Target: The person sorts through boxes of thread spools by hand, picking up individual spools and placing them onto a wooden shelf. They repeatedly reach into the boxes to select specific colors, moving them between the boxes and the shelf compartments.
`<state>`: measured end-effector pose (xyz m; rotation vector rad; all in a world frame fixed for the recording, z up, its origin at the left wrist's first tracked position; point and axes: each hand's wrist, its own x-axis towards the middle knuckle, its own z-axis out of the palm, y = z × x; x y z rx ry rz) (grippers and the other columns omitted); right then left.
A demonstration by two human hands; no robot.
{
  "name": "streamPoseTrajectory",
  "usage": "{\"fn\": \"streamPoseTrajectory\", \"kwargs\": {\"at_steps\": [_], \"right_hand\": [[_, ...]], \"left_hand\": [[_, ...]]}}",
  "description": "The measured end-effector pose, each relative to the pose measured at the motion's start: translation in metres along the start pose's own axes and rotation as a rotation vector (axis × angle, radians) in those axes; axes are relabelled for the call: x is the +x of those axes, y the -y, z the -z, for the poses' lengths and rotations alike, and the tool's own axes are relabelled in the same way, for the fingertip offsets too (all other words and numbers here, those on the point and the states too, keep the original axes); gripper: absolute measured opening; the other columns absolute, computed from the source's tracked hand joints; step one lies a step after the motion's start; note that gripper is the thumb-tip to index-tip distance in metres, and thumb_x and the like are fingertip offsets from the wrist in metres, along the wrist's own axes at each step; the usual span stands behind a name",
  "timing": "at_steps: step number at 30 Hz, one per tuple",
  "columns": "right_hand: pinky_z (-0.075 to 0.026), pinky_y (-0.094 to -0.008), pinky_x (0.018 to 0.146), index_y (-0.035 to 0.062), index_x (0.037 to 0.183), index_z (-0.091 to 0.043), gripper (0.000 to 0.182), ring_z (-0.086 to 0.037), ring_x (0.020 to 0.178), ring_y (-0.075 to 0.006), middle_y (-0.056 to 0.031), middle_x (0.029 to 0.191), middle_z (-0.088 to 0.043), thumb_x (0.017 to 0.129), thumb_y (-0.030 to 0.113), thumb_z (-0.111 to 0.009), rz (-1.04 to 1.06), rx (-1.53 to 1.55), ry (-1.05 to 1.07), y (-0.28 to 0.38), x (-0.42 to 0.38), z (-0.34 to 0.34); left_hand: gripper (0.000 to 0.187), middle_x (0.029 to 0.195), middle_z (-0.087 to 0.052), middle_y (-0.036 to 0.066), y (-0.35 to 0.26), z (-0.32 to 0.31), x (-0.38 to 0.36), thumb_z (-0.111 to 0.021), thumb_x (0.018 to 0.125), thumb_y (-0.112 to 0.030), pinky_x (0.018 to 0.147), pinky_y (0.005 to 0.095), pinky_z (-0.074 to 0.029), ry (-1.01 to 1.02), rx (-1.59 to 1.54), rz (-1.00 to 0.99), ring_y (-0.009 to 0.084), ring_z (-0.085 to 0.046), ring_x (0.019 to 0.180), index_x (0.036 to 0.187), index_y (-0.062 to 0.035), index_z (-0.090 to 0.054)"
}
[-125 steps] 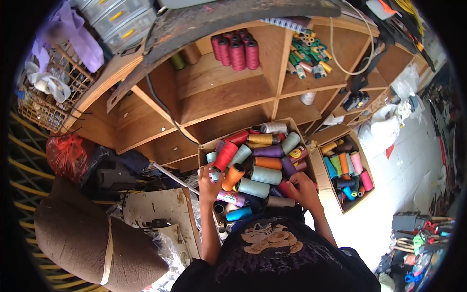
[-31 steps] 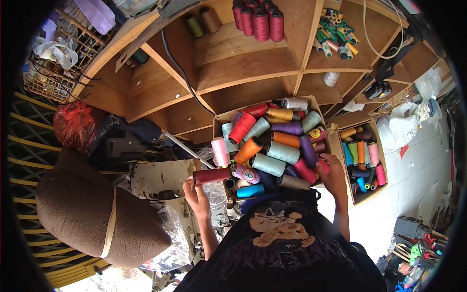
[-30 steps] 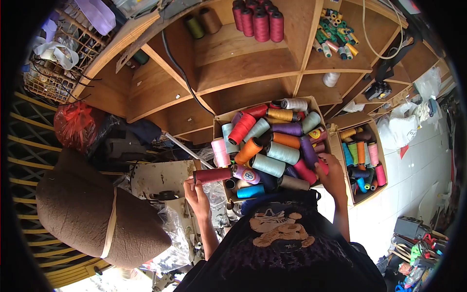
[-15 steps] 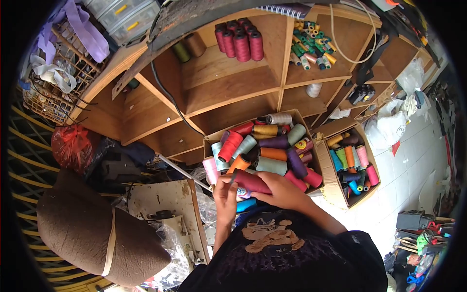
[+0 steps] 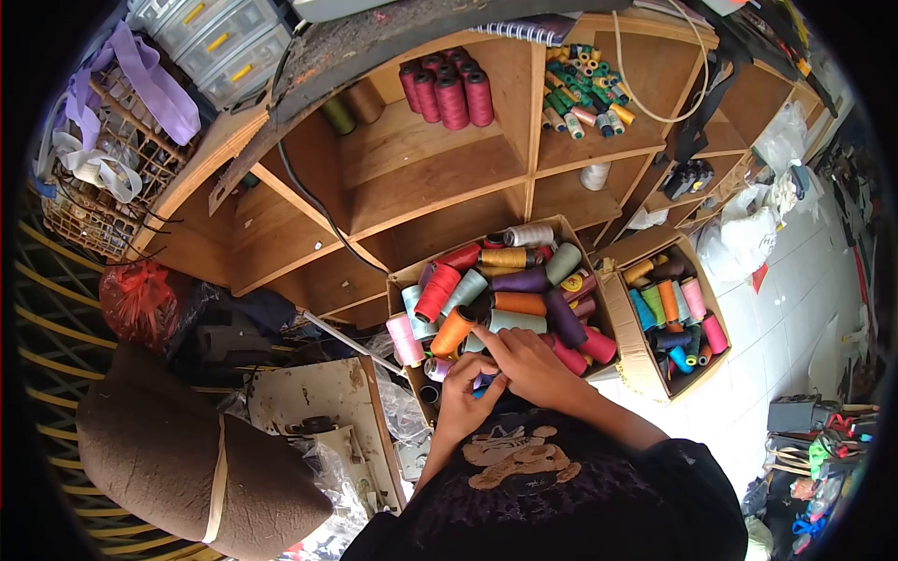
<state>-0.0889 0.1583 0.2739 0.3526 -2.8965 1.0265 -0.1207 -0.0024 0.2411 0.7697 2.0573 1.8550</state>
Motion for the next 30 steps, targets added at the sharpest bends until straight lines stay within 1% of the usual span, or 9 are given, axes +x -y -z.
{"fn": "streamPoseTrajectory", "kwargs": {"at_steps": [4, 7, 8, 11, 12, 15, 19, 23, 30], "right_hand": [[-0.039, -0.0433, 0.102, -0.0009, 0.145, -0.030, 0.075, -0.048, 0.125, -0.0342, -0.0221, 0.130, -0.049, 0.075, -0.001, -0.059, 0.271, 0.167, -0.023, 0.001, 0.003, 0.007], [-0.031, -0.0410, 0.112, 0.0019, 0.147, -0.028, 0.074, -0.038, 0.136, -0.0290, -0.0190, 0.141, -0.043, 0.079, -0.005, -0.056, 0.213, 0.765, 0.126, -0.003, -0.005, 0.037], [-0.027, -0.0389, 0.115, 0.0028, 0.146, -0.031, 0.069, -0.034, 0.140, -0.0237, -0.0151, 0.144, -0.042, 0.083, -0.003, -0.057, 0.102, 1.238, 0.149, -0.007, -0.010, 0.034], [-0.027, -0.0383, 0.114, 0.0032, 0.142, -0.038, 0.062, -0.039, 0.136, -0.0237, -0.0120, 0.145, -0.042, 0.085, -0.005, -0.059, -0.008, 0.974, -0.144, -0.021, -0.020, 0.040], [-0.029, -0.0380, 0.113, 0.0034, 0.141, -0.039, 0.062, -0.041, 0.134, -0.0216, -0.0118, 0.144, -0.043, 0.084, -0.002, -0.063, -0.017, 0.746, -0.187, -0.027, -0.019, 0.044], [-0.031, -0.0378, 0.112, 0.0035, 0.140, -0.041, 0.061, -0.043, 0.132, -0.0204, -0.0107, 0.141, -0.046, 0.084, 0.000, -0.065, -0.139, 0.478, -0.180, -0.030, -0.026, 0.052], [-0.042, -0.0342, 0.101, 0.0031, 0.136, -0.046, 0.056, -0.052, 0.122, -0.0195, -0.0111, 0.132, -0.054, 0.085, 0.005, -0.069, -0.166, 0.783, -0.174, -0.032, -0.029, 0.042], [-0.040, -0.0334, 0.103, 0.0013, 0.127, -0.053, 0.043, -0.051, 0.122, -0.0190, -0.0112, 0.126, -0.055, 0.086, -0.002, -0.065, -0.206, 0.982, -0.114, -0.031, -0.028, 0.041], [-0.045, -0.0294, 0.095, -0.0002, 0.111, -0.060, 0.028, -0.056, 0.112, -0.0172, -0.0101, 0.119, -0.059, 0.084, -0.002, -0.068, -0.015, 0.965, -0.264, -0.034, -0.025, 0.039]], "left_hand": [[0.013, 0.091, -0.062, 0.010, -0.002, -0.001, -0.003, -0.071, 0.080, 0.001, 0.073, 0.0265, -0.046, -0.092, 0.091, 0.002, 0.0174, -0.060, 0.082, 0.089, 0.0038, -0.062], [0.012, 0.093, -0.062, 0.011, 0.000, 0.004, -0.004, -0.070, 0.081, 0.002, 0.074, 0.0258, -0.047, -0.145, 0.125, 0.017, 0.0158, -0.060, 0.084, 0.089, 0.0050, -0.063], [0.011, 0.094, -0.061, 0.011, 0.004, 0.005, -0.004, -0.070, 0.081, 0.003, 0.074, 0.0256, -0.047, -0.179, 0.095, 0.021, 0.0154, -0.060, 0.084, 0.089, 0.0051, -0.063], [0.009, 0.099, -0.060, 0.007, 0.005, 0.014, -0.002, -0.066, 0.084, 0.008, 0.075, 0.0248, -0.047, -0.203, -0.114, 0.046, 0.0121, -0.059, 0.086, 0.092, 0.0043, -0.062], [0.010, 0.100, -0.059, 0.007, 0.002, 0.018, -0.001, -0.066, 0.084, 0.009, 0.075, 0.0247, -0.047, -0.197, -0.173, 0.047, 0.0116, -0.058, 0.086, 0.092, 0.0040, -0.062], [0.009, 0.097, -0.059, 0.005, 0.000, 0.023, 0.001, -0.064, 0.087, 0.008, 0.071, 0.0241, -0.046, -0.179, -0.323, 0.043, 0.0088, -0.057, 0.083, 0.093, 0.0023, -0.061], [0.008, 0.095, -0.059, 0.004, -0.004, 0.024, 0.002, -0.063, 0.088, 0.006, 0.069, 0.0245, -0.045, -0.169, -0.461, 0.091, 0.0081, -0.055, 0.080, 0.093, 0.0004, -0.062], [0.007, 0.095, -0.059, 0.003, -0.008, 0.021, 0.003, -0.064, 0.087, 0.006, 0.071, 0.0255, -0.045, -0.180, -0.545, 0.124, 0.0084, -0.055, 0.082, 0.091, -0.0005, -0.062], [0.054, 0.125, -0.049, 0.008, -0.020, 0.023, 0.012, -0.074, 0.075, 0.007, 0.095, 0.0358, -0.045, -0.172, -0.556, -0.003, 0.0182, -0.052, 0.115, 0.121, -0.0062, -0.047]]}}
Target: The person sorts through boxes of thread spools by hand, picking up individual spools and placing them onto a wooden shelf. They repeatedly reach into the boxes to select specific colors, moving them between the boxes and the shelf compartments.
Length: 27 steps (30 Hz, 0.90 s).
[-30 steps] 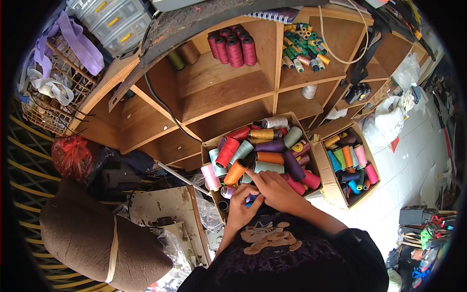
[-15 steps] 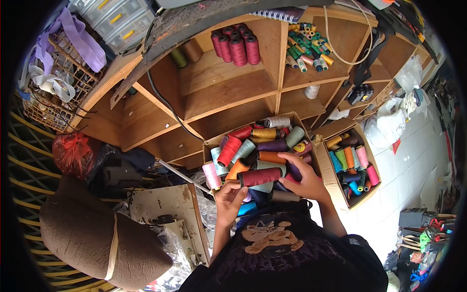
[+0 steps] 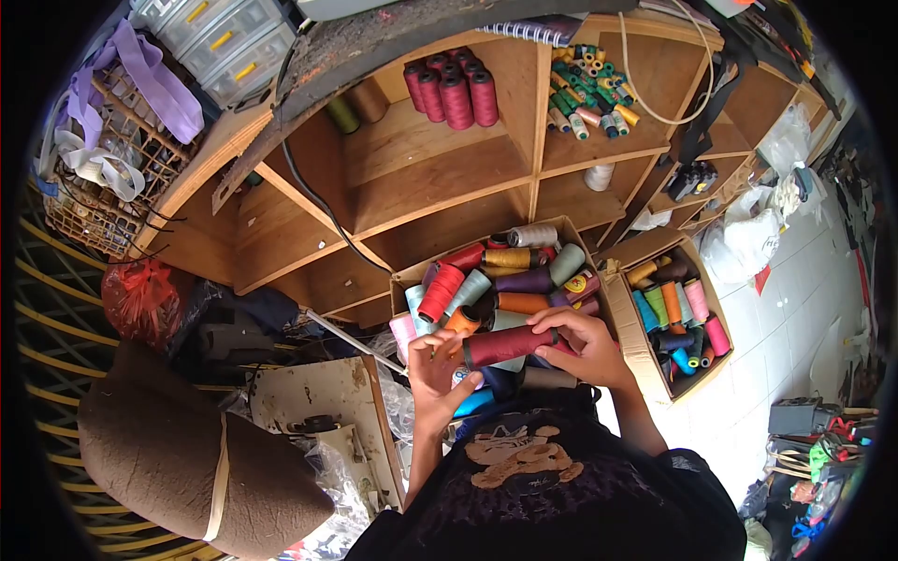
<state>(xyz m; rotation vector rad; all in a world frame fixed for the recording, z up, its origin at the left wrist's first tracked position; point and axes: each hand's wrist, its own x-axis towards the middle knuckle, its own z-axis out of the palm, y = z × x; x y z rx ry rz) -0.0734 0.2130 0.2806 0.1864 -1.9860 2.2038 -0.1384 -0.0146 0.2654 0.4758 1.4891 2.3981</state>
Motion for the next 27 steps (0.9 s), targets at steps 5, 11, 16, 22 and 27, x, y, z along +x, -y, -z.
{"fn": "streamPoseTrajectory", "kwargs": {"at_steps": [5, 11, 16, 22, 27], "right_hand": [[-0.046, -0.0314, 0.095, 0.0013, 0.103, -0.062, 0.023, -0.058, 0.110, -0.0185, -0.0111, 0.117, -0.061, 0.081, -0.004, -0.069, 0.019, -0.111, 0.016, 0.004, 0.000, 0.002], [-0.047, -0.0365, 0.095, 0.0007, 0.093, -0.063, 0.018, -0.059, 0.113, -0.0247, -0.0121, 0.117, -0.060, 0.078, -0.008, -0.069, 0.084, -0.210, 0.046, 0.009, -0.002, 0.004], [-0.047, -0.0368, 0.097, 0.0025, 0.087, -0.064, 0.015, -0.060, 0.114, -0.0274, -0.0112, 0.112, -0.064, 0.075, -0.006, -0.067, 0.131, -0.278, 0.094, 0.014, -0.002, 0.007], [-0.048, -0.0379, 0.097, 0.0031, 0.082, -0.063, 0.014, -0.061, 0.113, -0.0279, -0.0103, 0.111, -0.065, 0.072, -0.007, -0.066, 0.135, -0.268, 0.126, 0.016, -0.002, 0.004], [-0.049, -0.0374, 0.094, 0.0033, 0.081, -0.063, 0.015, -0.062, 0.111, -0.0277, -0.0097, 0.110, -0.065, 0.071, -0.008, -0.066, 0.152, -0.316, 0.078, 0.020, -0.003, 0.010]], "left_hand": [[0.071, 0.133, -0.045, 0.011, -0.009, -0.002, 0.011, -0.077, 0.073, 0.005, 0.099, 0.0379, -0.044, 0.123, 0.271, 0.141, 0.0219, -0.048, 0.124, 0.133, -0.0066, -0.041], [0.041, 0.112, -0.060, 0.007, -0.004, -0.007, 0.014, -0.067, 0.087, -0.001, 0.091, 0.0284, -0.046, 0.183, 0.257, 0.239, 0.0136, -0.057, 0.103, 0.125, 0.0014, -0.053], [0.028, 0.106, -0.063, 0.007, 0.001, 0.004, 0.014, -0.065, 0.091, -0.003, 0.087, 0.0269, -0.047, 0.140, 0.108, 0.352, 0.0124, -0.059, 0.095, 0.117, 0.0009, -0.060], [0.013, 0.100, -0.067, 0.011, 0.001, 0.009, 0.018, -0.066, 0.091, -0.009, 0.085, 0.0297, -0.051, 0.039, 0.076, 0.260, 0.0151, -0.063, 0.094, 0.101, -0.0003, -0.064], [0.010, 0.095, -0.068, 0.011, 0.001, 0.034, 0.026, -0.066, 0.091, -0.010, 0.087, 0.0323, -0.053, -0.218, 0.084, 0.240, 0.0178, -0.066, 0.091, 0.092, -0.0006, -0.063]]}}
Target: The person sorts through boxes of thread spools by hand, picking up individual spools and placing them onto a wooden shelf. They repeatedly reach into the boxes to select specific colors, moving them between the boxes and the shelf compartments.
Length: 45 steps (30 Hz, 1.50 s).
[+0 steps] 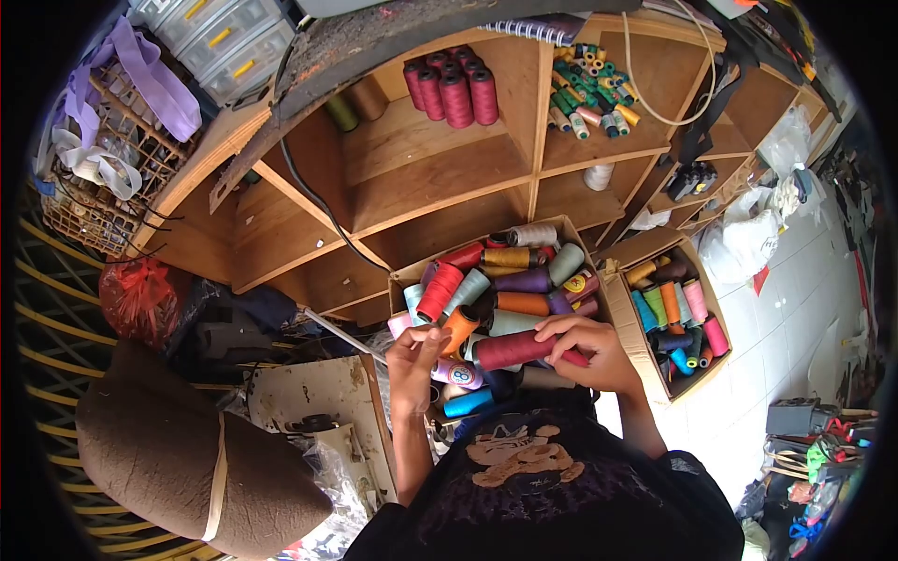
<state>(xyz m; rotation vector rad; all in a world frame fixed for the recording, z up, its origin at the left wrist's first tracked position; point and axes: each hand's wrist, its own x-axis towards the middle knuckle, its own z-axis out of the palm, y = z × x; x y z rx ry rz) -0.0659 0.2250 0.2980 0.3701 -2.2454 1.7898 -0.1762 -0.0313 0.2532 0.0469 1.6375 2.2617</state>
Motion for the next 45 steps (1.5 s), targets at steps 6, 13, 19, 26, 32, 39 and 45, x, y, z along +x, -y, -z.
{"fn": "streamPoseTrajectory", "kwargs": {"at_steps": [6, 13, 19, 26, 32, 39, 45], "right_hand": [[-0.050, -0.0368, 0.093, 0.0034, 0.081, -0.064, 0.017, -0.062, 0.111, -0.0274, -0.0096, 0.110, -0.066, 0.069, -0.009, -0.067, 0.010, -0.010, -0.018, 0.000, 0.001, 0.004], [-0.049, -0.0360, 0.094, 0.0035, 0.082, -0.064, 0.016, -0.062, 0.111, -0.0267, -0.0098, 0.109, -0.066, 0.071, -0.007, -0.067, -0.002, -0.004, 0.022, 0.005, 0.004, 0.003], [-0.049, -0.0358, 0.094, 0.0030, 0.085, -0.063, 0.015, -0.062, 0.111, -0.0262, -0.0104, 0.109, -0.065, 0.073, -0.006, -0.067, -0.034, 0.021, 0.074, 0.008, 0.010, 0.004], [-0.049, -0.0356, 0.094, 0.0034, 0.085, -0.062, 0.015, -0.062, 0.110, -0.0253, -0.0094, 0.107, -0.066, 0.076, -0.006, -0.069, -0.058, 0.037, 0.045, 0.004, 0.014, 0.004], [-0.047, -0.0350, 0.095, 0.0038, 0.089, -0.063, 0.017, -0.062, 0.110, -0.0244, -0.0082, 0.107, -0.065, 0.076, -0.006, -0.069, -0.071, -0.016, 0.059, 0.005, 0.022, 0.014], [-0.044, -0.0357, 0.098, 0.0063, 0.110, -0.059, 0.033, -0.053, 0.118, -0.0238, -0.0119, 0.132, -0.049, 0.079, 0.003, -0.070, -0.137, -0.023, -0.142, 0.001, 0.028, 0.011], [-0.048, -0.0323, 0.092, 0.0067, 0.133, -0.043, 0.058, -0.051, 0.114, -0.0207, -0.0134, 0.141, -0.036, 0.082, 0.006, -0.069, -0.232, -0.061, -0.254, -0.014, 0.014, 0.027]], "left_hand": [[0.028, 0.112, -0.060, 0.010, -0.011, -0.004, -0.007, -0.075, 0.078, 0.003, 0.096, 0.0354, -0.048, 0.196, 0.093, -0.102, 0.0174, -0.060, 0.106, 0.100, -0.0046, -0.058], [0.067, 0.132, -0.055, 0.013, -0.030, -0.042, -0.012, -0.083, 0.073, -0.020, 0.100, 0.0389, -0.044, 0.568, 0.763, -0.361, 0.0280, -0.055, 0.120, 0.131, -0.0066, -0.054], [0.059, 0.122, -0.061, 0.015, -0.032, -0.049, -0.003, -0.080, 0.077, -0.023, 0.096, 0.0377, -0.046, 0.686, 0.818, -0.317, 0.0309, -0.059, 0.111, 0.127, -0.0044, -0.057], [0.061, 0.120, -0.062, 0.018, -0.031, -0.025, 0.010, -0.078, 0.080, -0.028, 0.097, 0.0365, -0.046, 0.756, 0.811, -0.113, 0.0303, -0.059, 0.114, 0.131, -0.0038, -0.055], [0.068, 0.135, -0.052, 0.019, -0.047, -0.035, 0.022, -0.075, 0.082, -0.033, 0.104, 0.0400, -0.039, 0.749, 0.940, -0.366, 0.0319, -0.047, 0.128, 0.137, -0.0034, -0.048], [0.050, 0.123, -0.059, 0.017, -0.043, -0.067, 0.059, -0.071, 0.085, -0.023, 0.098, 0.0357, -0.043, 0.897, 0.765, -0.301, 0.0312, -0.056, 0.114, 0.128, -0.0029, -0.055], [0.048, 0.119, -0.061, 0.011, -0.028, -0.072, 0.145, -0.068, 0.089, -0.013, 0.093, 0.0327, -0.047, 0.483, 0.358, -0.262, 0.0174, -0.060, 0.104, 0.131, 0.0023, -0.049]]}}
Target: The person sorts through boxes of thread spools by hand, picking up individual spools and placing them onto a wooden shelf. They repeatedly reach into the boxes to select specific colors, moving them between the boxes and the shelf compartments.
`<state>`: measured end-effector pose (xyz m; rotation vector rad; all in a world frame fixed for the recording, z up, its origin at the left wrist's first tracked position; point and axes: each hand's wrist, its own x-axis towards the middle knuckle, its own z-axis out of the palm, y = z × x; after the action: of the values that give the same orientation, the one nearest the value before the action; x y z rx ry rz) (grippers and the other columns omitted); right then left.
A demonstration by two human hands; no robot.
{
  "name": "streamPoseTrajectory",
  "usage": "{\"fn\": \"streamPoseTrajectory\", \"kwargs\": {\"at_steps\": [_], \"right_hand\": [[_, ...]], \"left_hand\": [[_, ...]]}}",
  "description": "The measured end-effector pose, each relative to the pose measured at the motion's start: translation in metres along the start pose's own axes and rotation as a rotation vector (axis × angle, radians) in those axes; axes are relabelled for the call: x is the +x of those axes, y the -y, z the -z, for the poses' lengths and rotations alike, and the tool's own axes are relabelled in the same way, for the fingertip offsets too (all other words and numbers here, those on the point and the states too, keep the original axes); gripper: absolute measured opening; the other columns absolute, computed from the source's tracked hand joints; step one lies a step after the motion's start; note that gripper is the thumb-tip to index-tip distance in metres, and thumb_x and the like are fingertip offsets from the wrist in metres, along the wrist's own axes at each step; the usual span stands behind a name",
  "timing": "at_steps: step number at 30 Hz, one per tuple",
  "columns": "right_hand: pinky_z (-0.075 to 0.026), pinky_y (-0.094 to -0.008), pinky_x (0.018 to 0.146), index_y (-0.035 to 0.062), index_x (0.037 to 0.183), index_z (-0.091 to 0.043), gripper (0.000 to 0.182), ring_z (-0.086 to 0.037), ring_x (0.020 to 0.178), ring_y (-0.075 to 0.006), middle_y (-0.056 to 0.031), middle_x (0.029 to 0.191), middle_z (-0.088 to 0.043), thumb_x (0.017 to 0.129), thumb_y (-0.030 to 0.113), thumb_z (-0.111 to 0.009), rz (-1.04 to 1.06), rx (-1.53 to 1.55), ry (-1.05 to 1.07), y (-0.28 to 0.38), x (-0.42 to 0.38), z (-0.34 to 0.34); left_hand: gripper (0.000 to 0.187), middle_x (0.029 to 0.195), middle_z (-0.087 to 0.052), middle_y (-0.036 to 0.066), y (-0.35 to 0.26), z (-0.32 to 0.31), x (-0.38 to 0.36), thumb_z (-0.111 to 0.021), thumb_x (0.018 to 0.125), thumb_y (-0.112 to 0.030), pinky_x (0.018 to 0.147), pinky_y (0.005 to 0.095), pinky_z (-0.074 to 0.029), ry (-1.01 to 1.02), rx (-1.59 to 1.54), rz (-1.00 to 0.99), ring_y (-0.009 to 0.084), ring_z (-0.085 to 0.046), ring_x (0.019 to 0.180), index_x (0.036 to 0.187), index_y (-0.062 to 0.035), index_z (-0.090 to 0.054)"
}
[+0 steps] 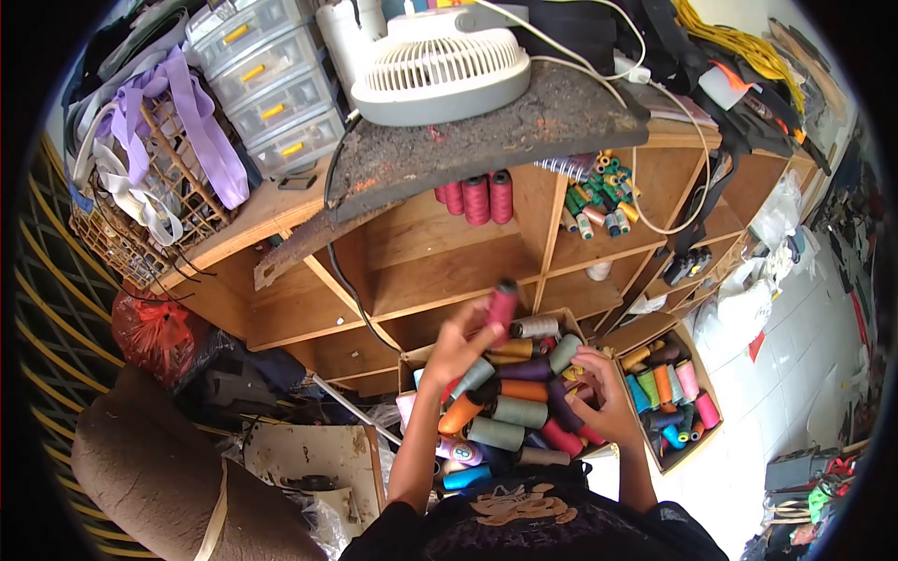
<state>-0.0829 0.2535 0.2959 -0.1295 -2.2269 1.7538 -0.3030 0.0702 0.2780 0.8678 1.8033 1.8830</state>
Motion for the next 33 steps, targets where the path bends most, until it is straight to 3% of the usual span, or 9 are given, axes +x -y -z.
{"fn": "streamPoseTrajectory", "kwargs": {"at_steps": [3, 6, 10, 16, 22, 26, 33], "right_hand": [[-0.048, -0.0308, 0.090, 0.0052, 0.132, -0.043, 0.057, -0.053, 0.112, -0.0200, -0.0139, 0.139, -0.037, 0.082, 0.003, -0.069, -0.026, 0.085, -0.014, -0.005, -0.005, 0.003], [-0.050, -0.0304, 0.087, 0.0047, 0.132, -0.042, 0.058, -0.055, 0.110, -0.0204, -0.0144, 0.136, -0.039, 0.081, 0.000, -0.068, -0.002, 0.004, 0.000, -0.009, -0.010, 0.004], [-0.051, -0.0305, 0.085, 0.0045, 0.134, -0.041, 0.060, -0.055, 0.108, -0.0213, -0.0151, 0.131, -0.041, 0.081, 0.000, -0.069, -0.014, -0.045, 0.025, -0.026, -0.019, 0.006], [-0.050, -0.0339, 0.089, 0.0055, 0.135, -0.041, 0.061, -0.054, 0.111, -0.0244, -0.0157, 0.128, -0.043, 0.082, 0.001, -0.069, -0.033, -0.118, 0.036, -0.033, -0.026, 0.006], [-0.050, -0.0354, 0.087, 0.0050, 0.129, -0.044, 0.052, -0.055, 0.106, -0.0256, -0.0153, 0.123, -0.048, 0.083, 0.006, -0.069, -0.013, -0.240, 0.038, -0.019, -0.025, 0.004], [-0.049, -0.0357, 0.087, 0.0046, 0.129, -0.044, 0.052, -0.056, 0.104, -0.0257, -0.0154, 0.123, -0.048, 0.083, 0.007, -0.069, -0.046, -0.232, 0.040, -0.016, -0.025, 0.006], [-0.049, -0.0362, 0.087, 0.0032, 0.128, -0.045, 0.053, -0.056, 0.103, -0.0270, -0.0168, 0.121, -0.049, 0.082, 0.010, -0.070, -0.083, -0.284, 0.049, -0.031, -0.028, 0.007]], "left_hand": [[0.044, 0.116, -0.062, 0.013, 0.015, 0.017, 0.057, -0.066, 0.090, -0.007, 0.091, 0.0321, -0.049, -0.296, -0.052, -0.148, 0.0175, -0.059, 0.106, 0.127, 0.0072, -0.048], [0.040, 0.111, -0.065, 0.014, 0.057, 0.045, 0.117, -0.065, 0.091, -0.006, 0.085, 0.0311, -0.051, -0.495, 0.139, -0.343, 0.0173, -0.062, 0.101, 0.126, 0.0056, -0.049], [0.040, 0.100, -0.068, 0.015, 0.073, 0.060, 0.162, -0.067, 0.089, -0.006, 0.081, 0.0316, -0.053, -0.643, 0.226, -0.236, 0.0210, -0.067, 0.088, 0.125, 0.0023, -0.052], [0.043, 0.111, -0.064, 0.019, 0.082, 0.060, 0.197, -0.070, 0.086, -0.008, 0.084, 0.0352, -0.053, -0.698, 0.266, -0.318, 0.0273, -0.066, 0.099, 0.124, 0.0015, -0.053], [0.041, 0.110, -0.061, 0.021, 0.078, 0.057, 0.204, -0.071, 0.085, -0.008, 0.083, 0.0373, -0.052, -0.757, 0.326, -0.278, 0.0320, -0.063, 0.103, 0.122, 0.0002, -0.056], [0.043, 0.112, -0.061, 0.017, 0.084, 0.078, 0.207, -0.072, 0.085, -0.007, 0.080, 0.0329, -0.053, -0.917, 0.548, -0.262, 0.0249, -0.065, 0.097, 0.123, 0.0033, -0.054], [0.040, 0.107, -0.062, 0.016, 0.075, 0.084, 0.215, -0.070, 0.086, -0.005, 0.078, 0.0315, -0.054, -0.846, 0.324, -0.200, 0.0239, -0.065, 0.092, 0.121, 0.0045, -0.053]]}}
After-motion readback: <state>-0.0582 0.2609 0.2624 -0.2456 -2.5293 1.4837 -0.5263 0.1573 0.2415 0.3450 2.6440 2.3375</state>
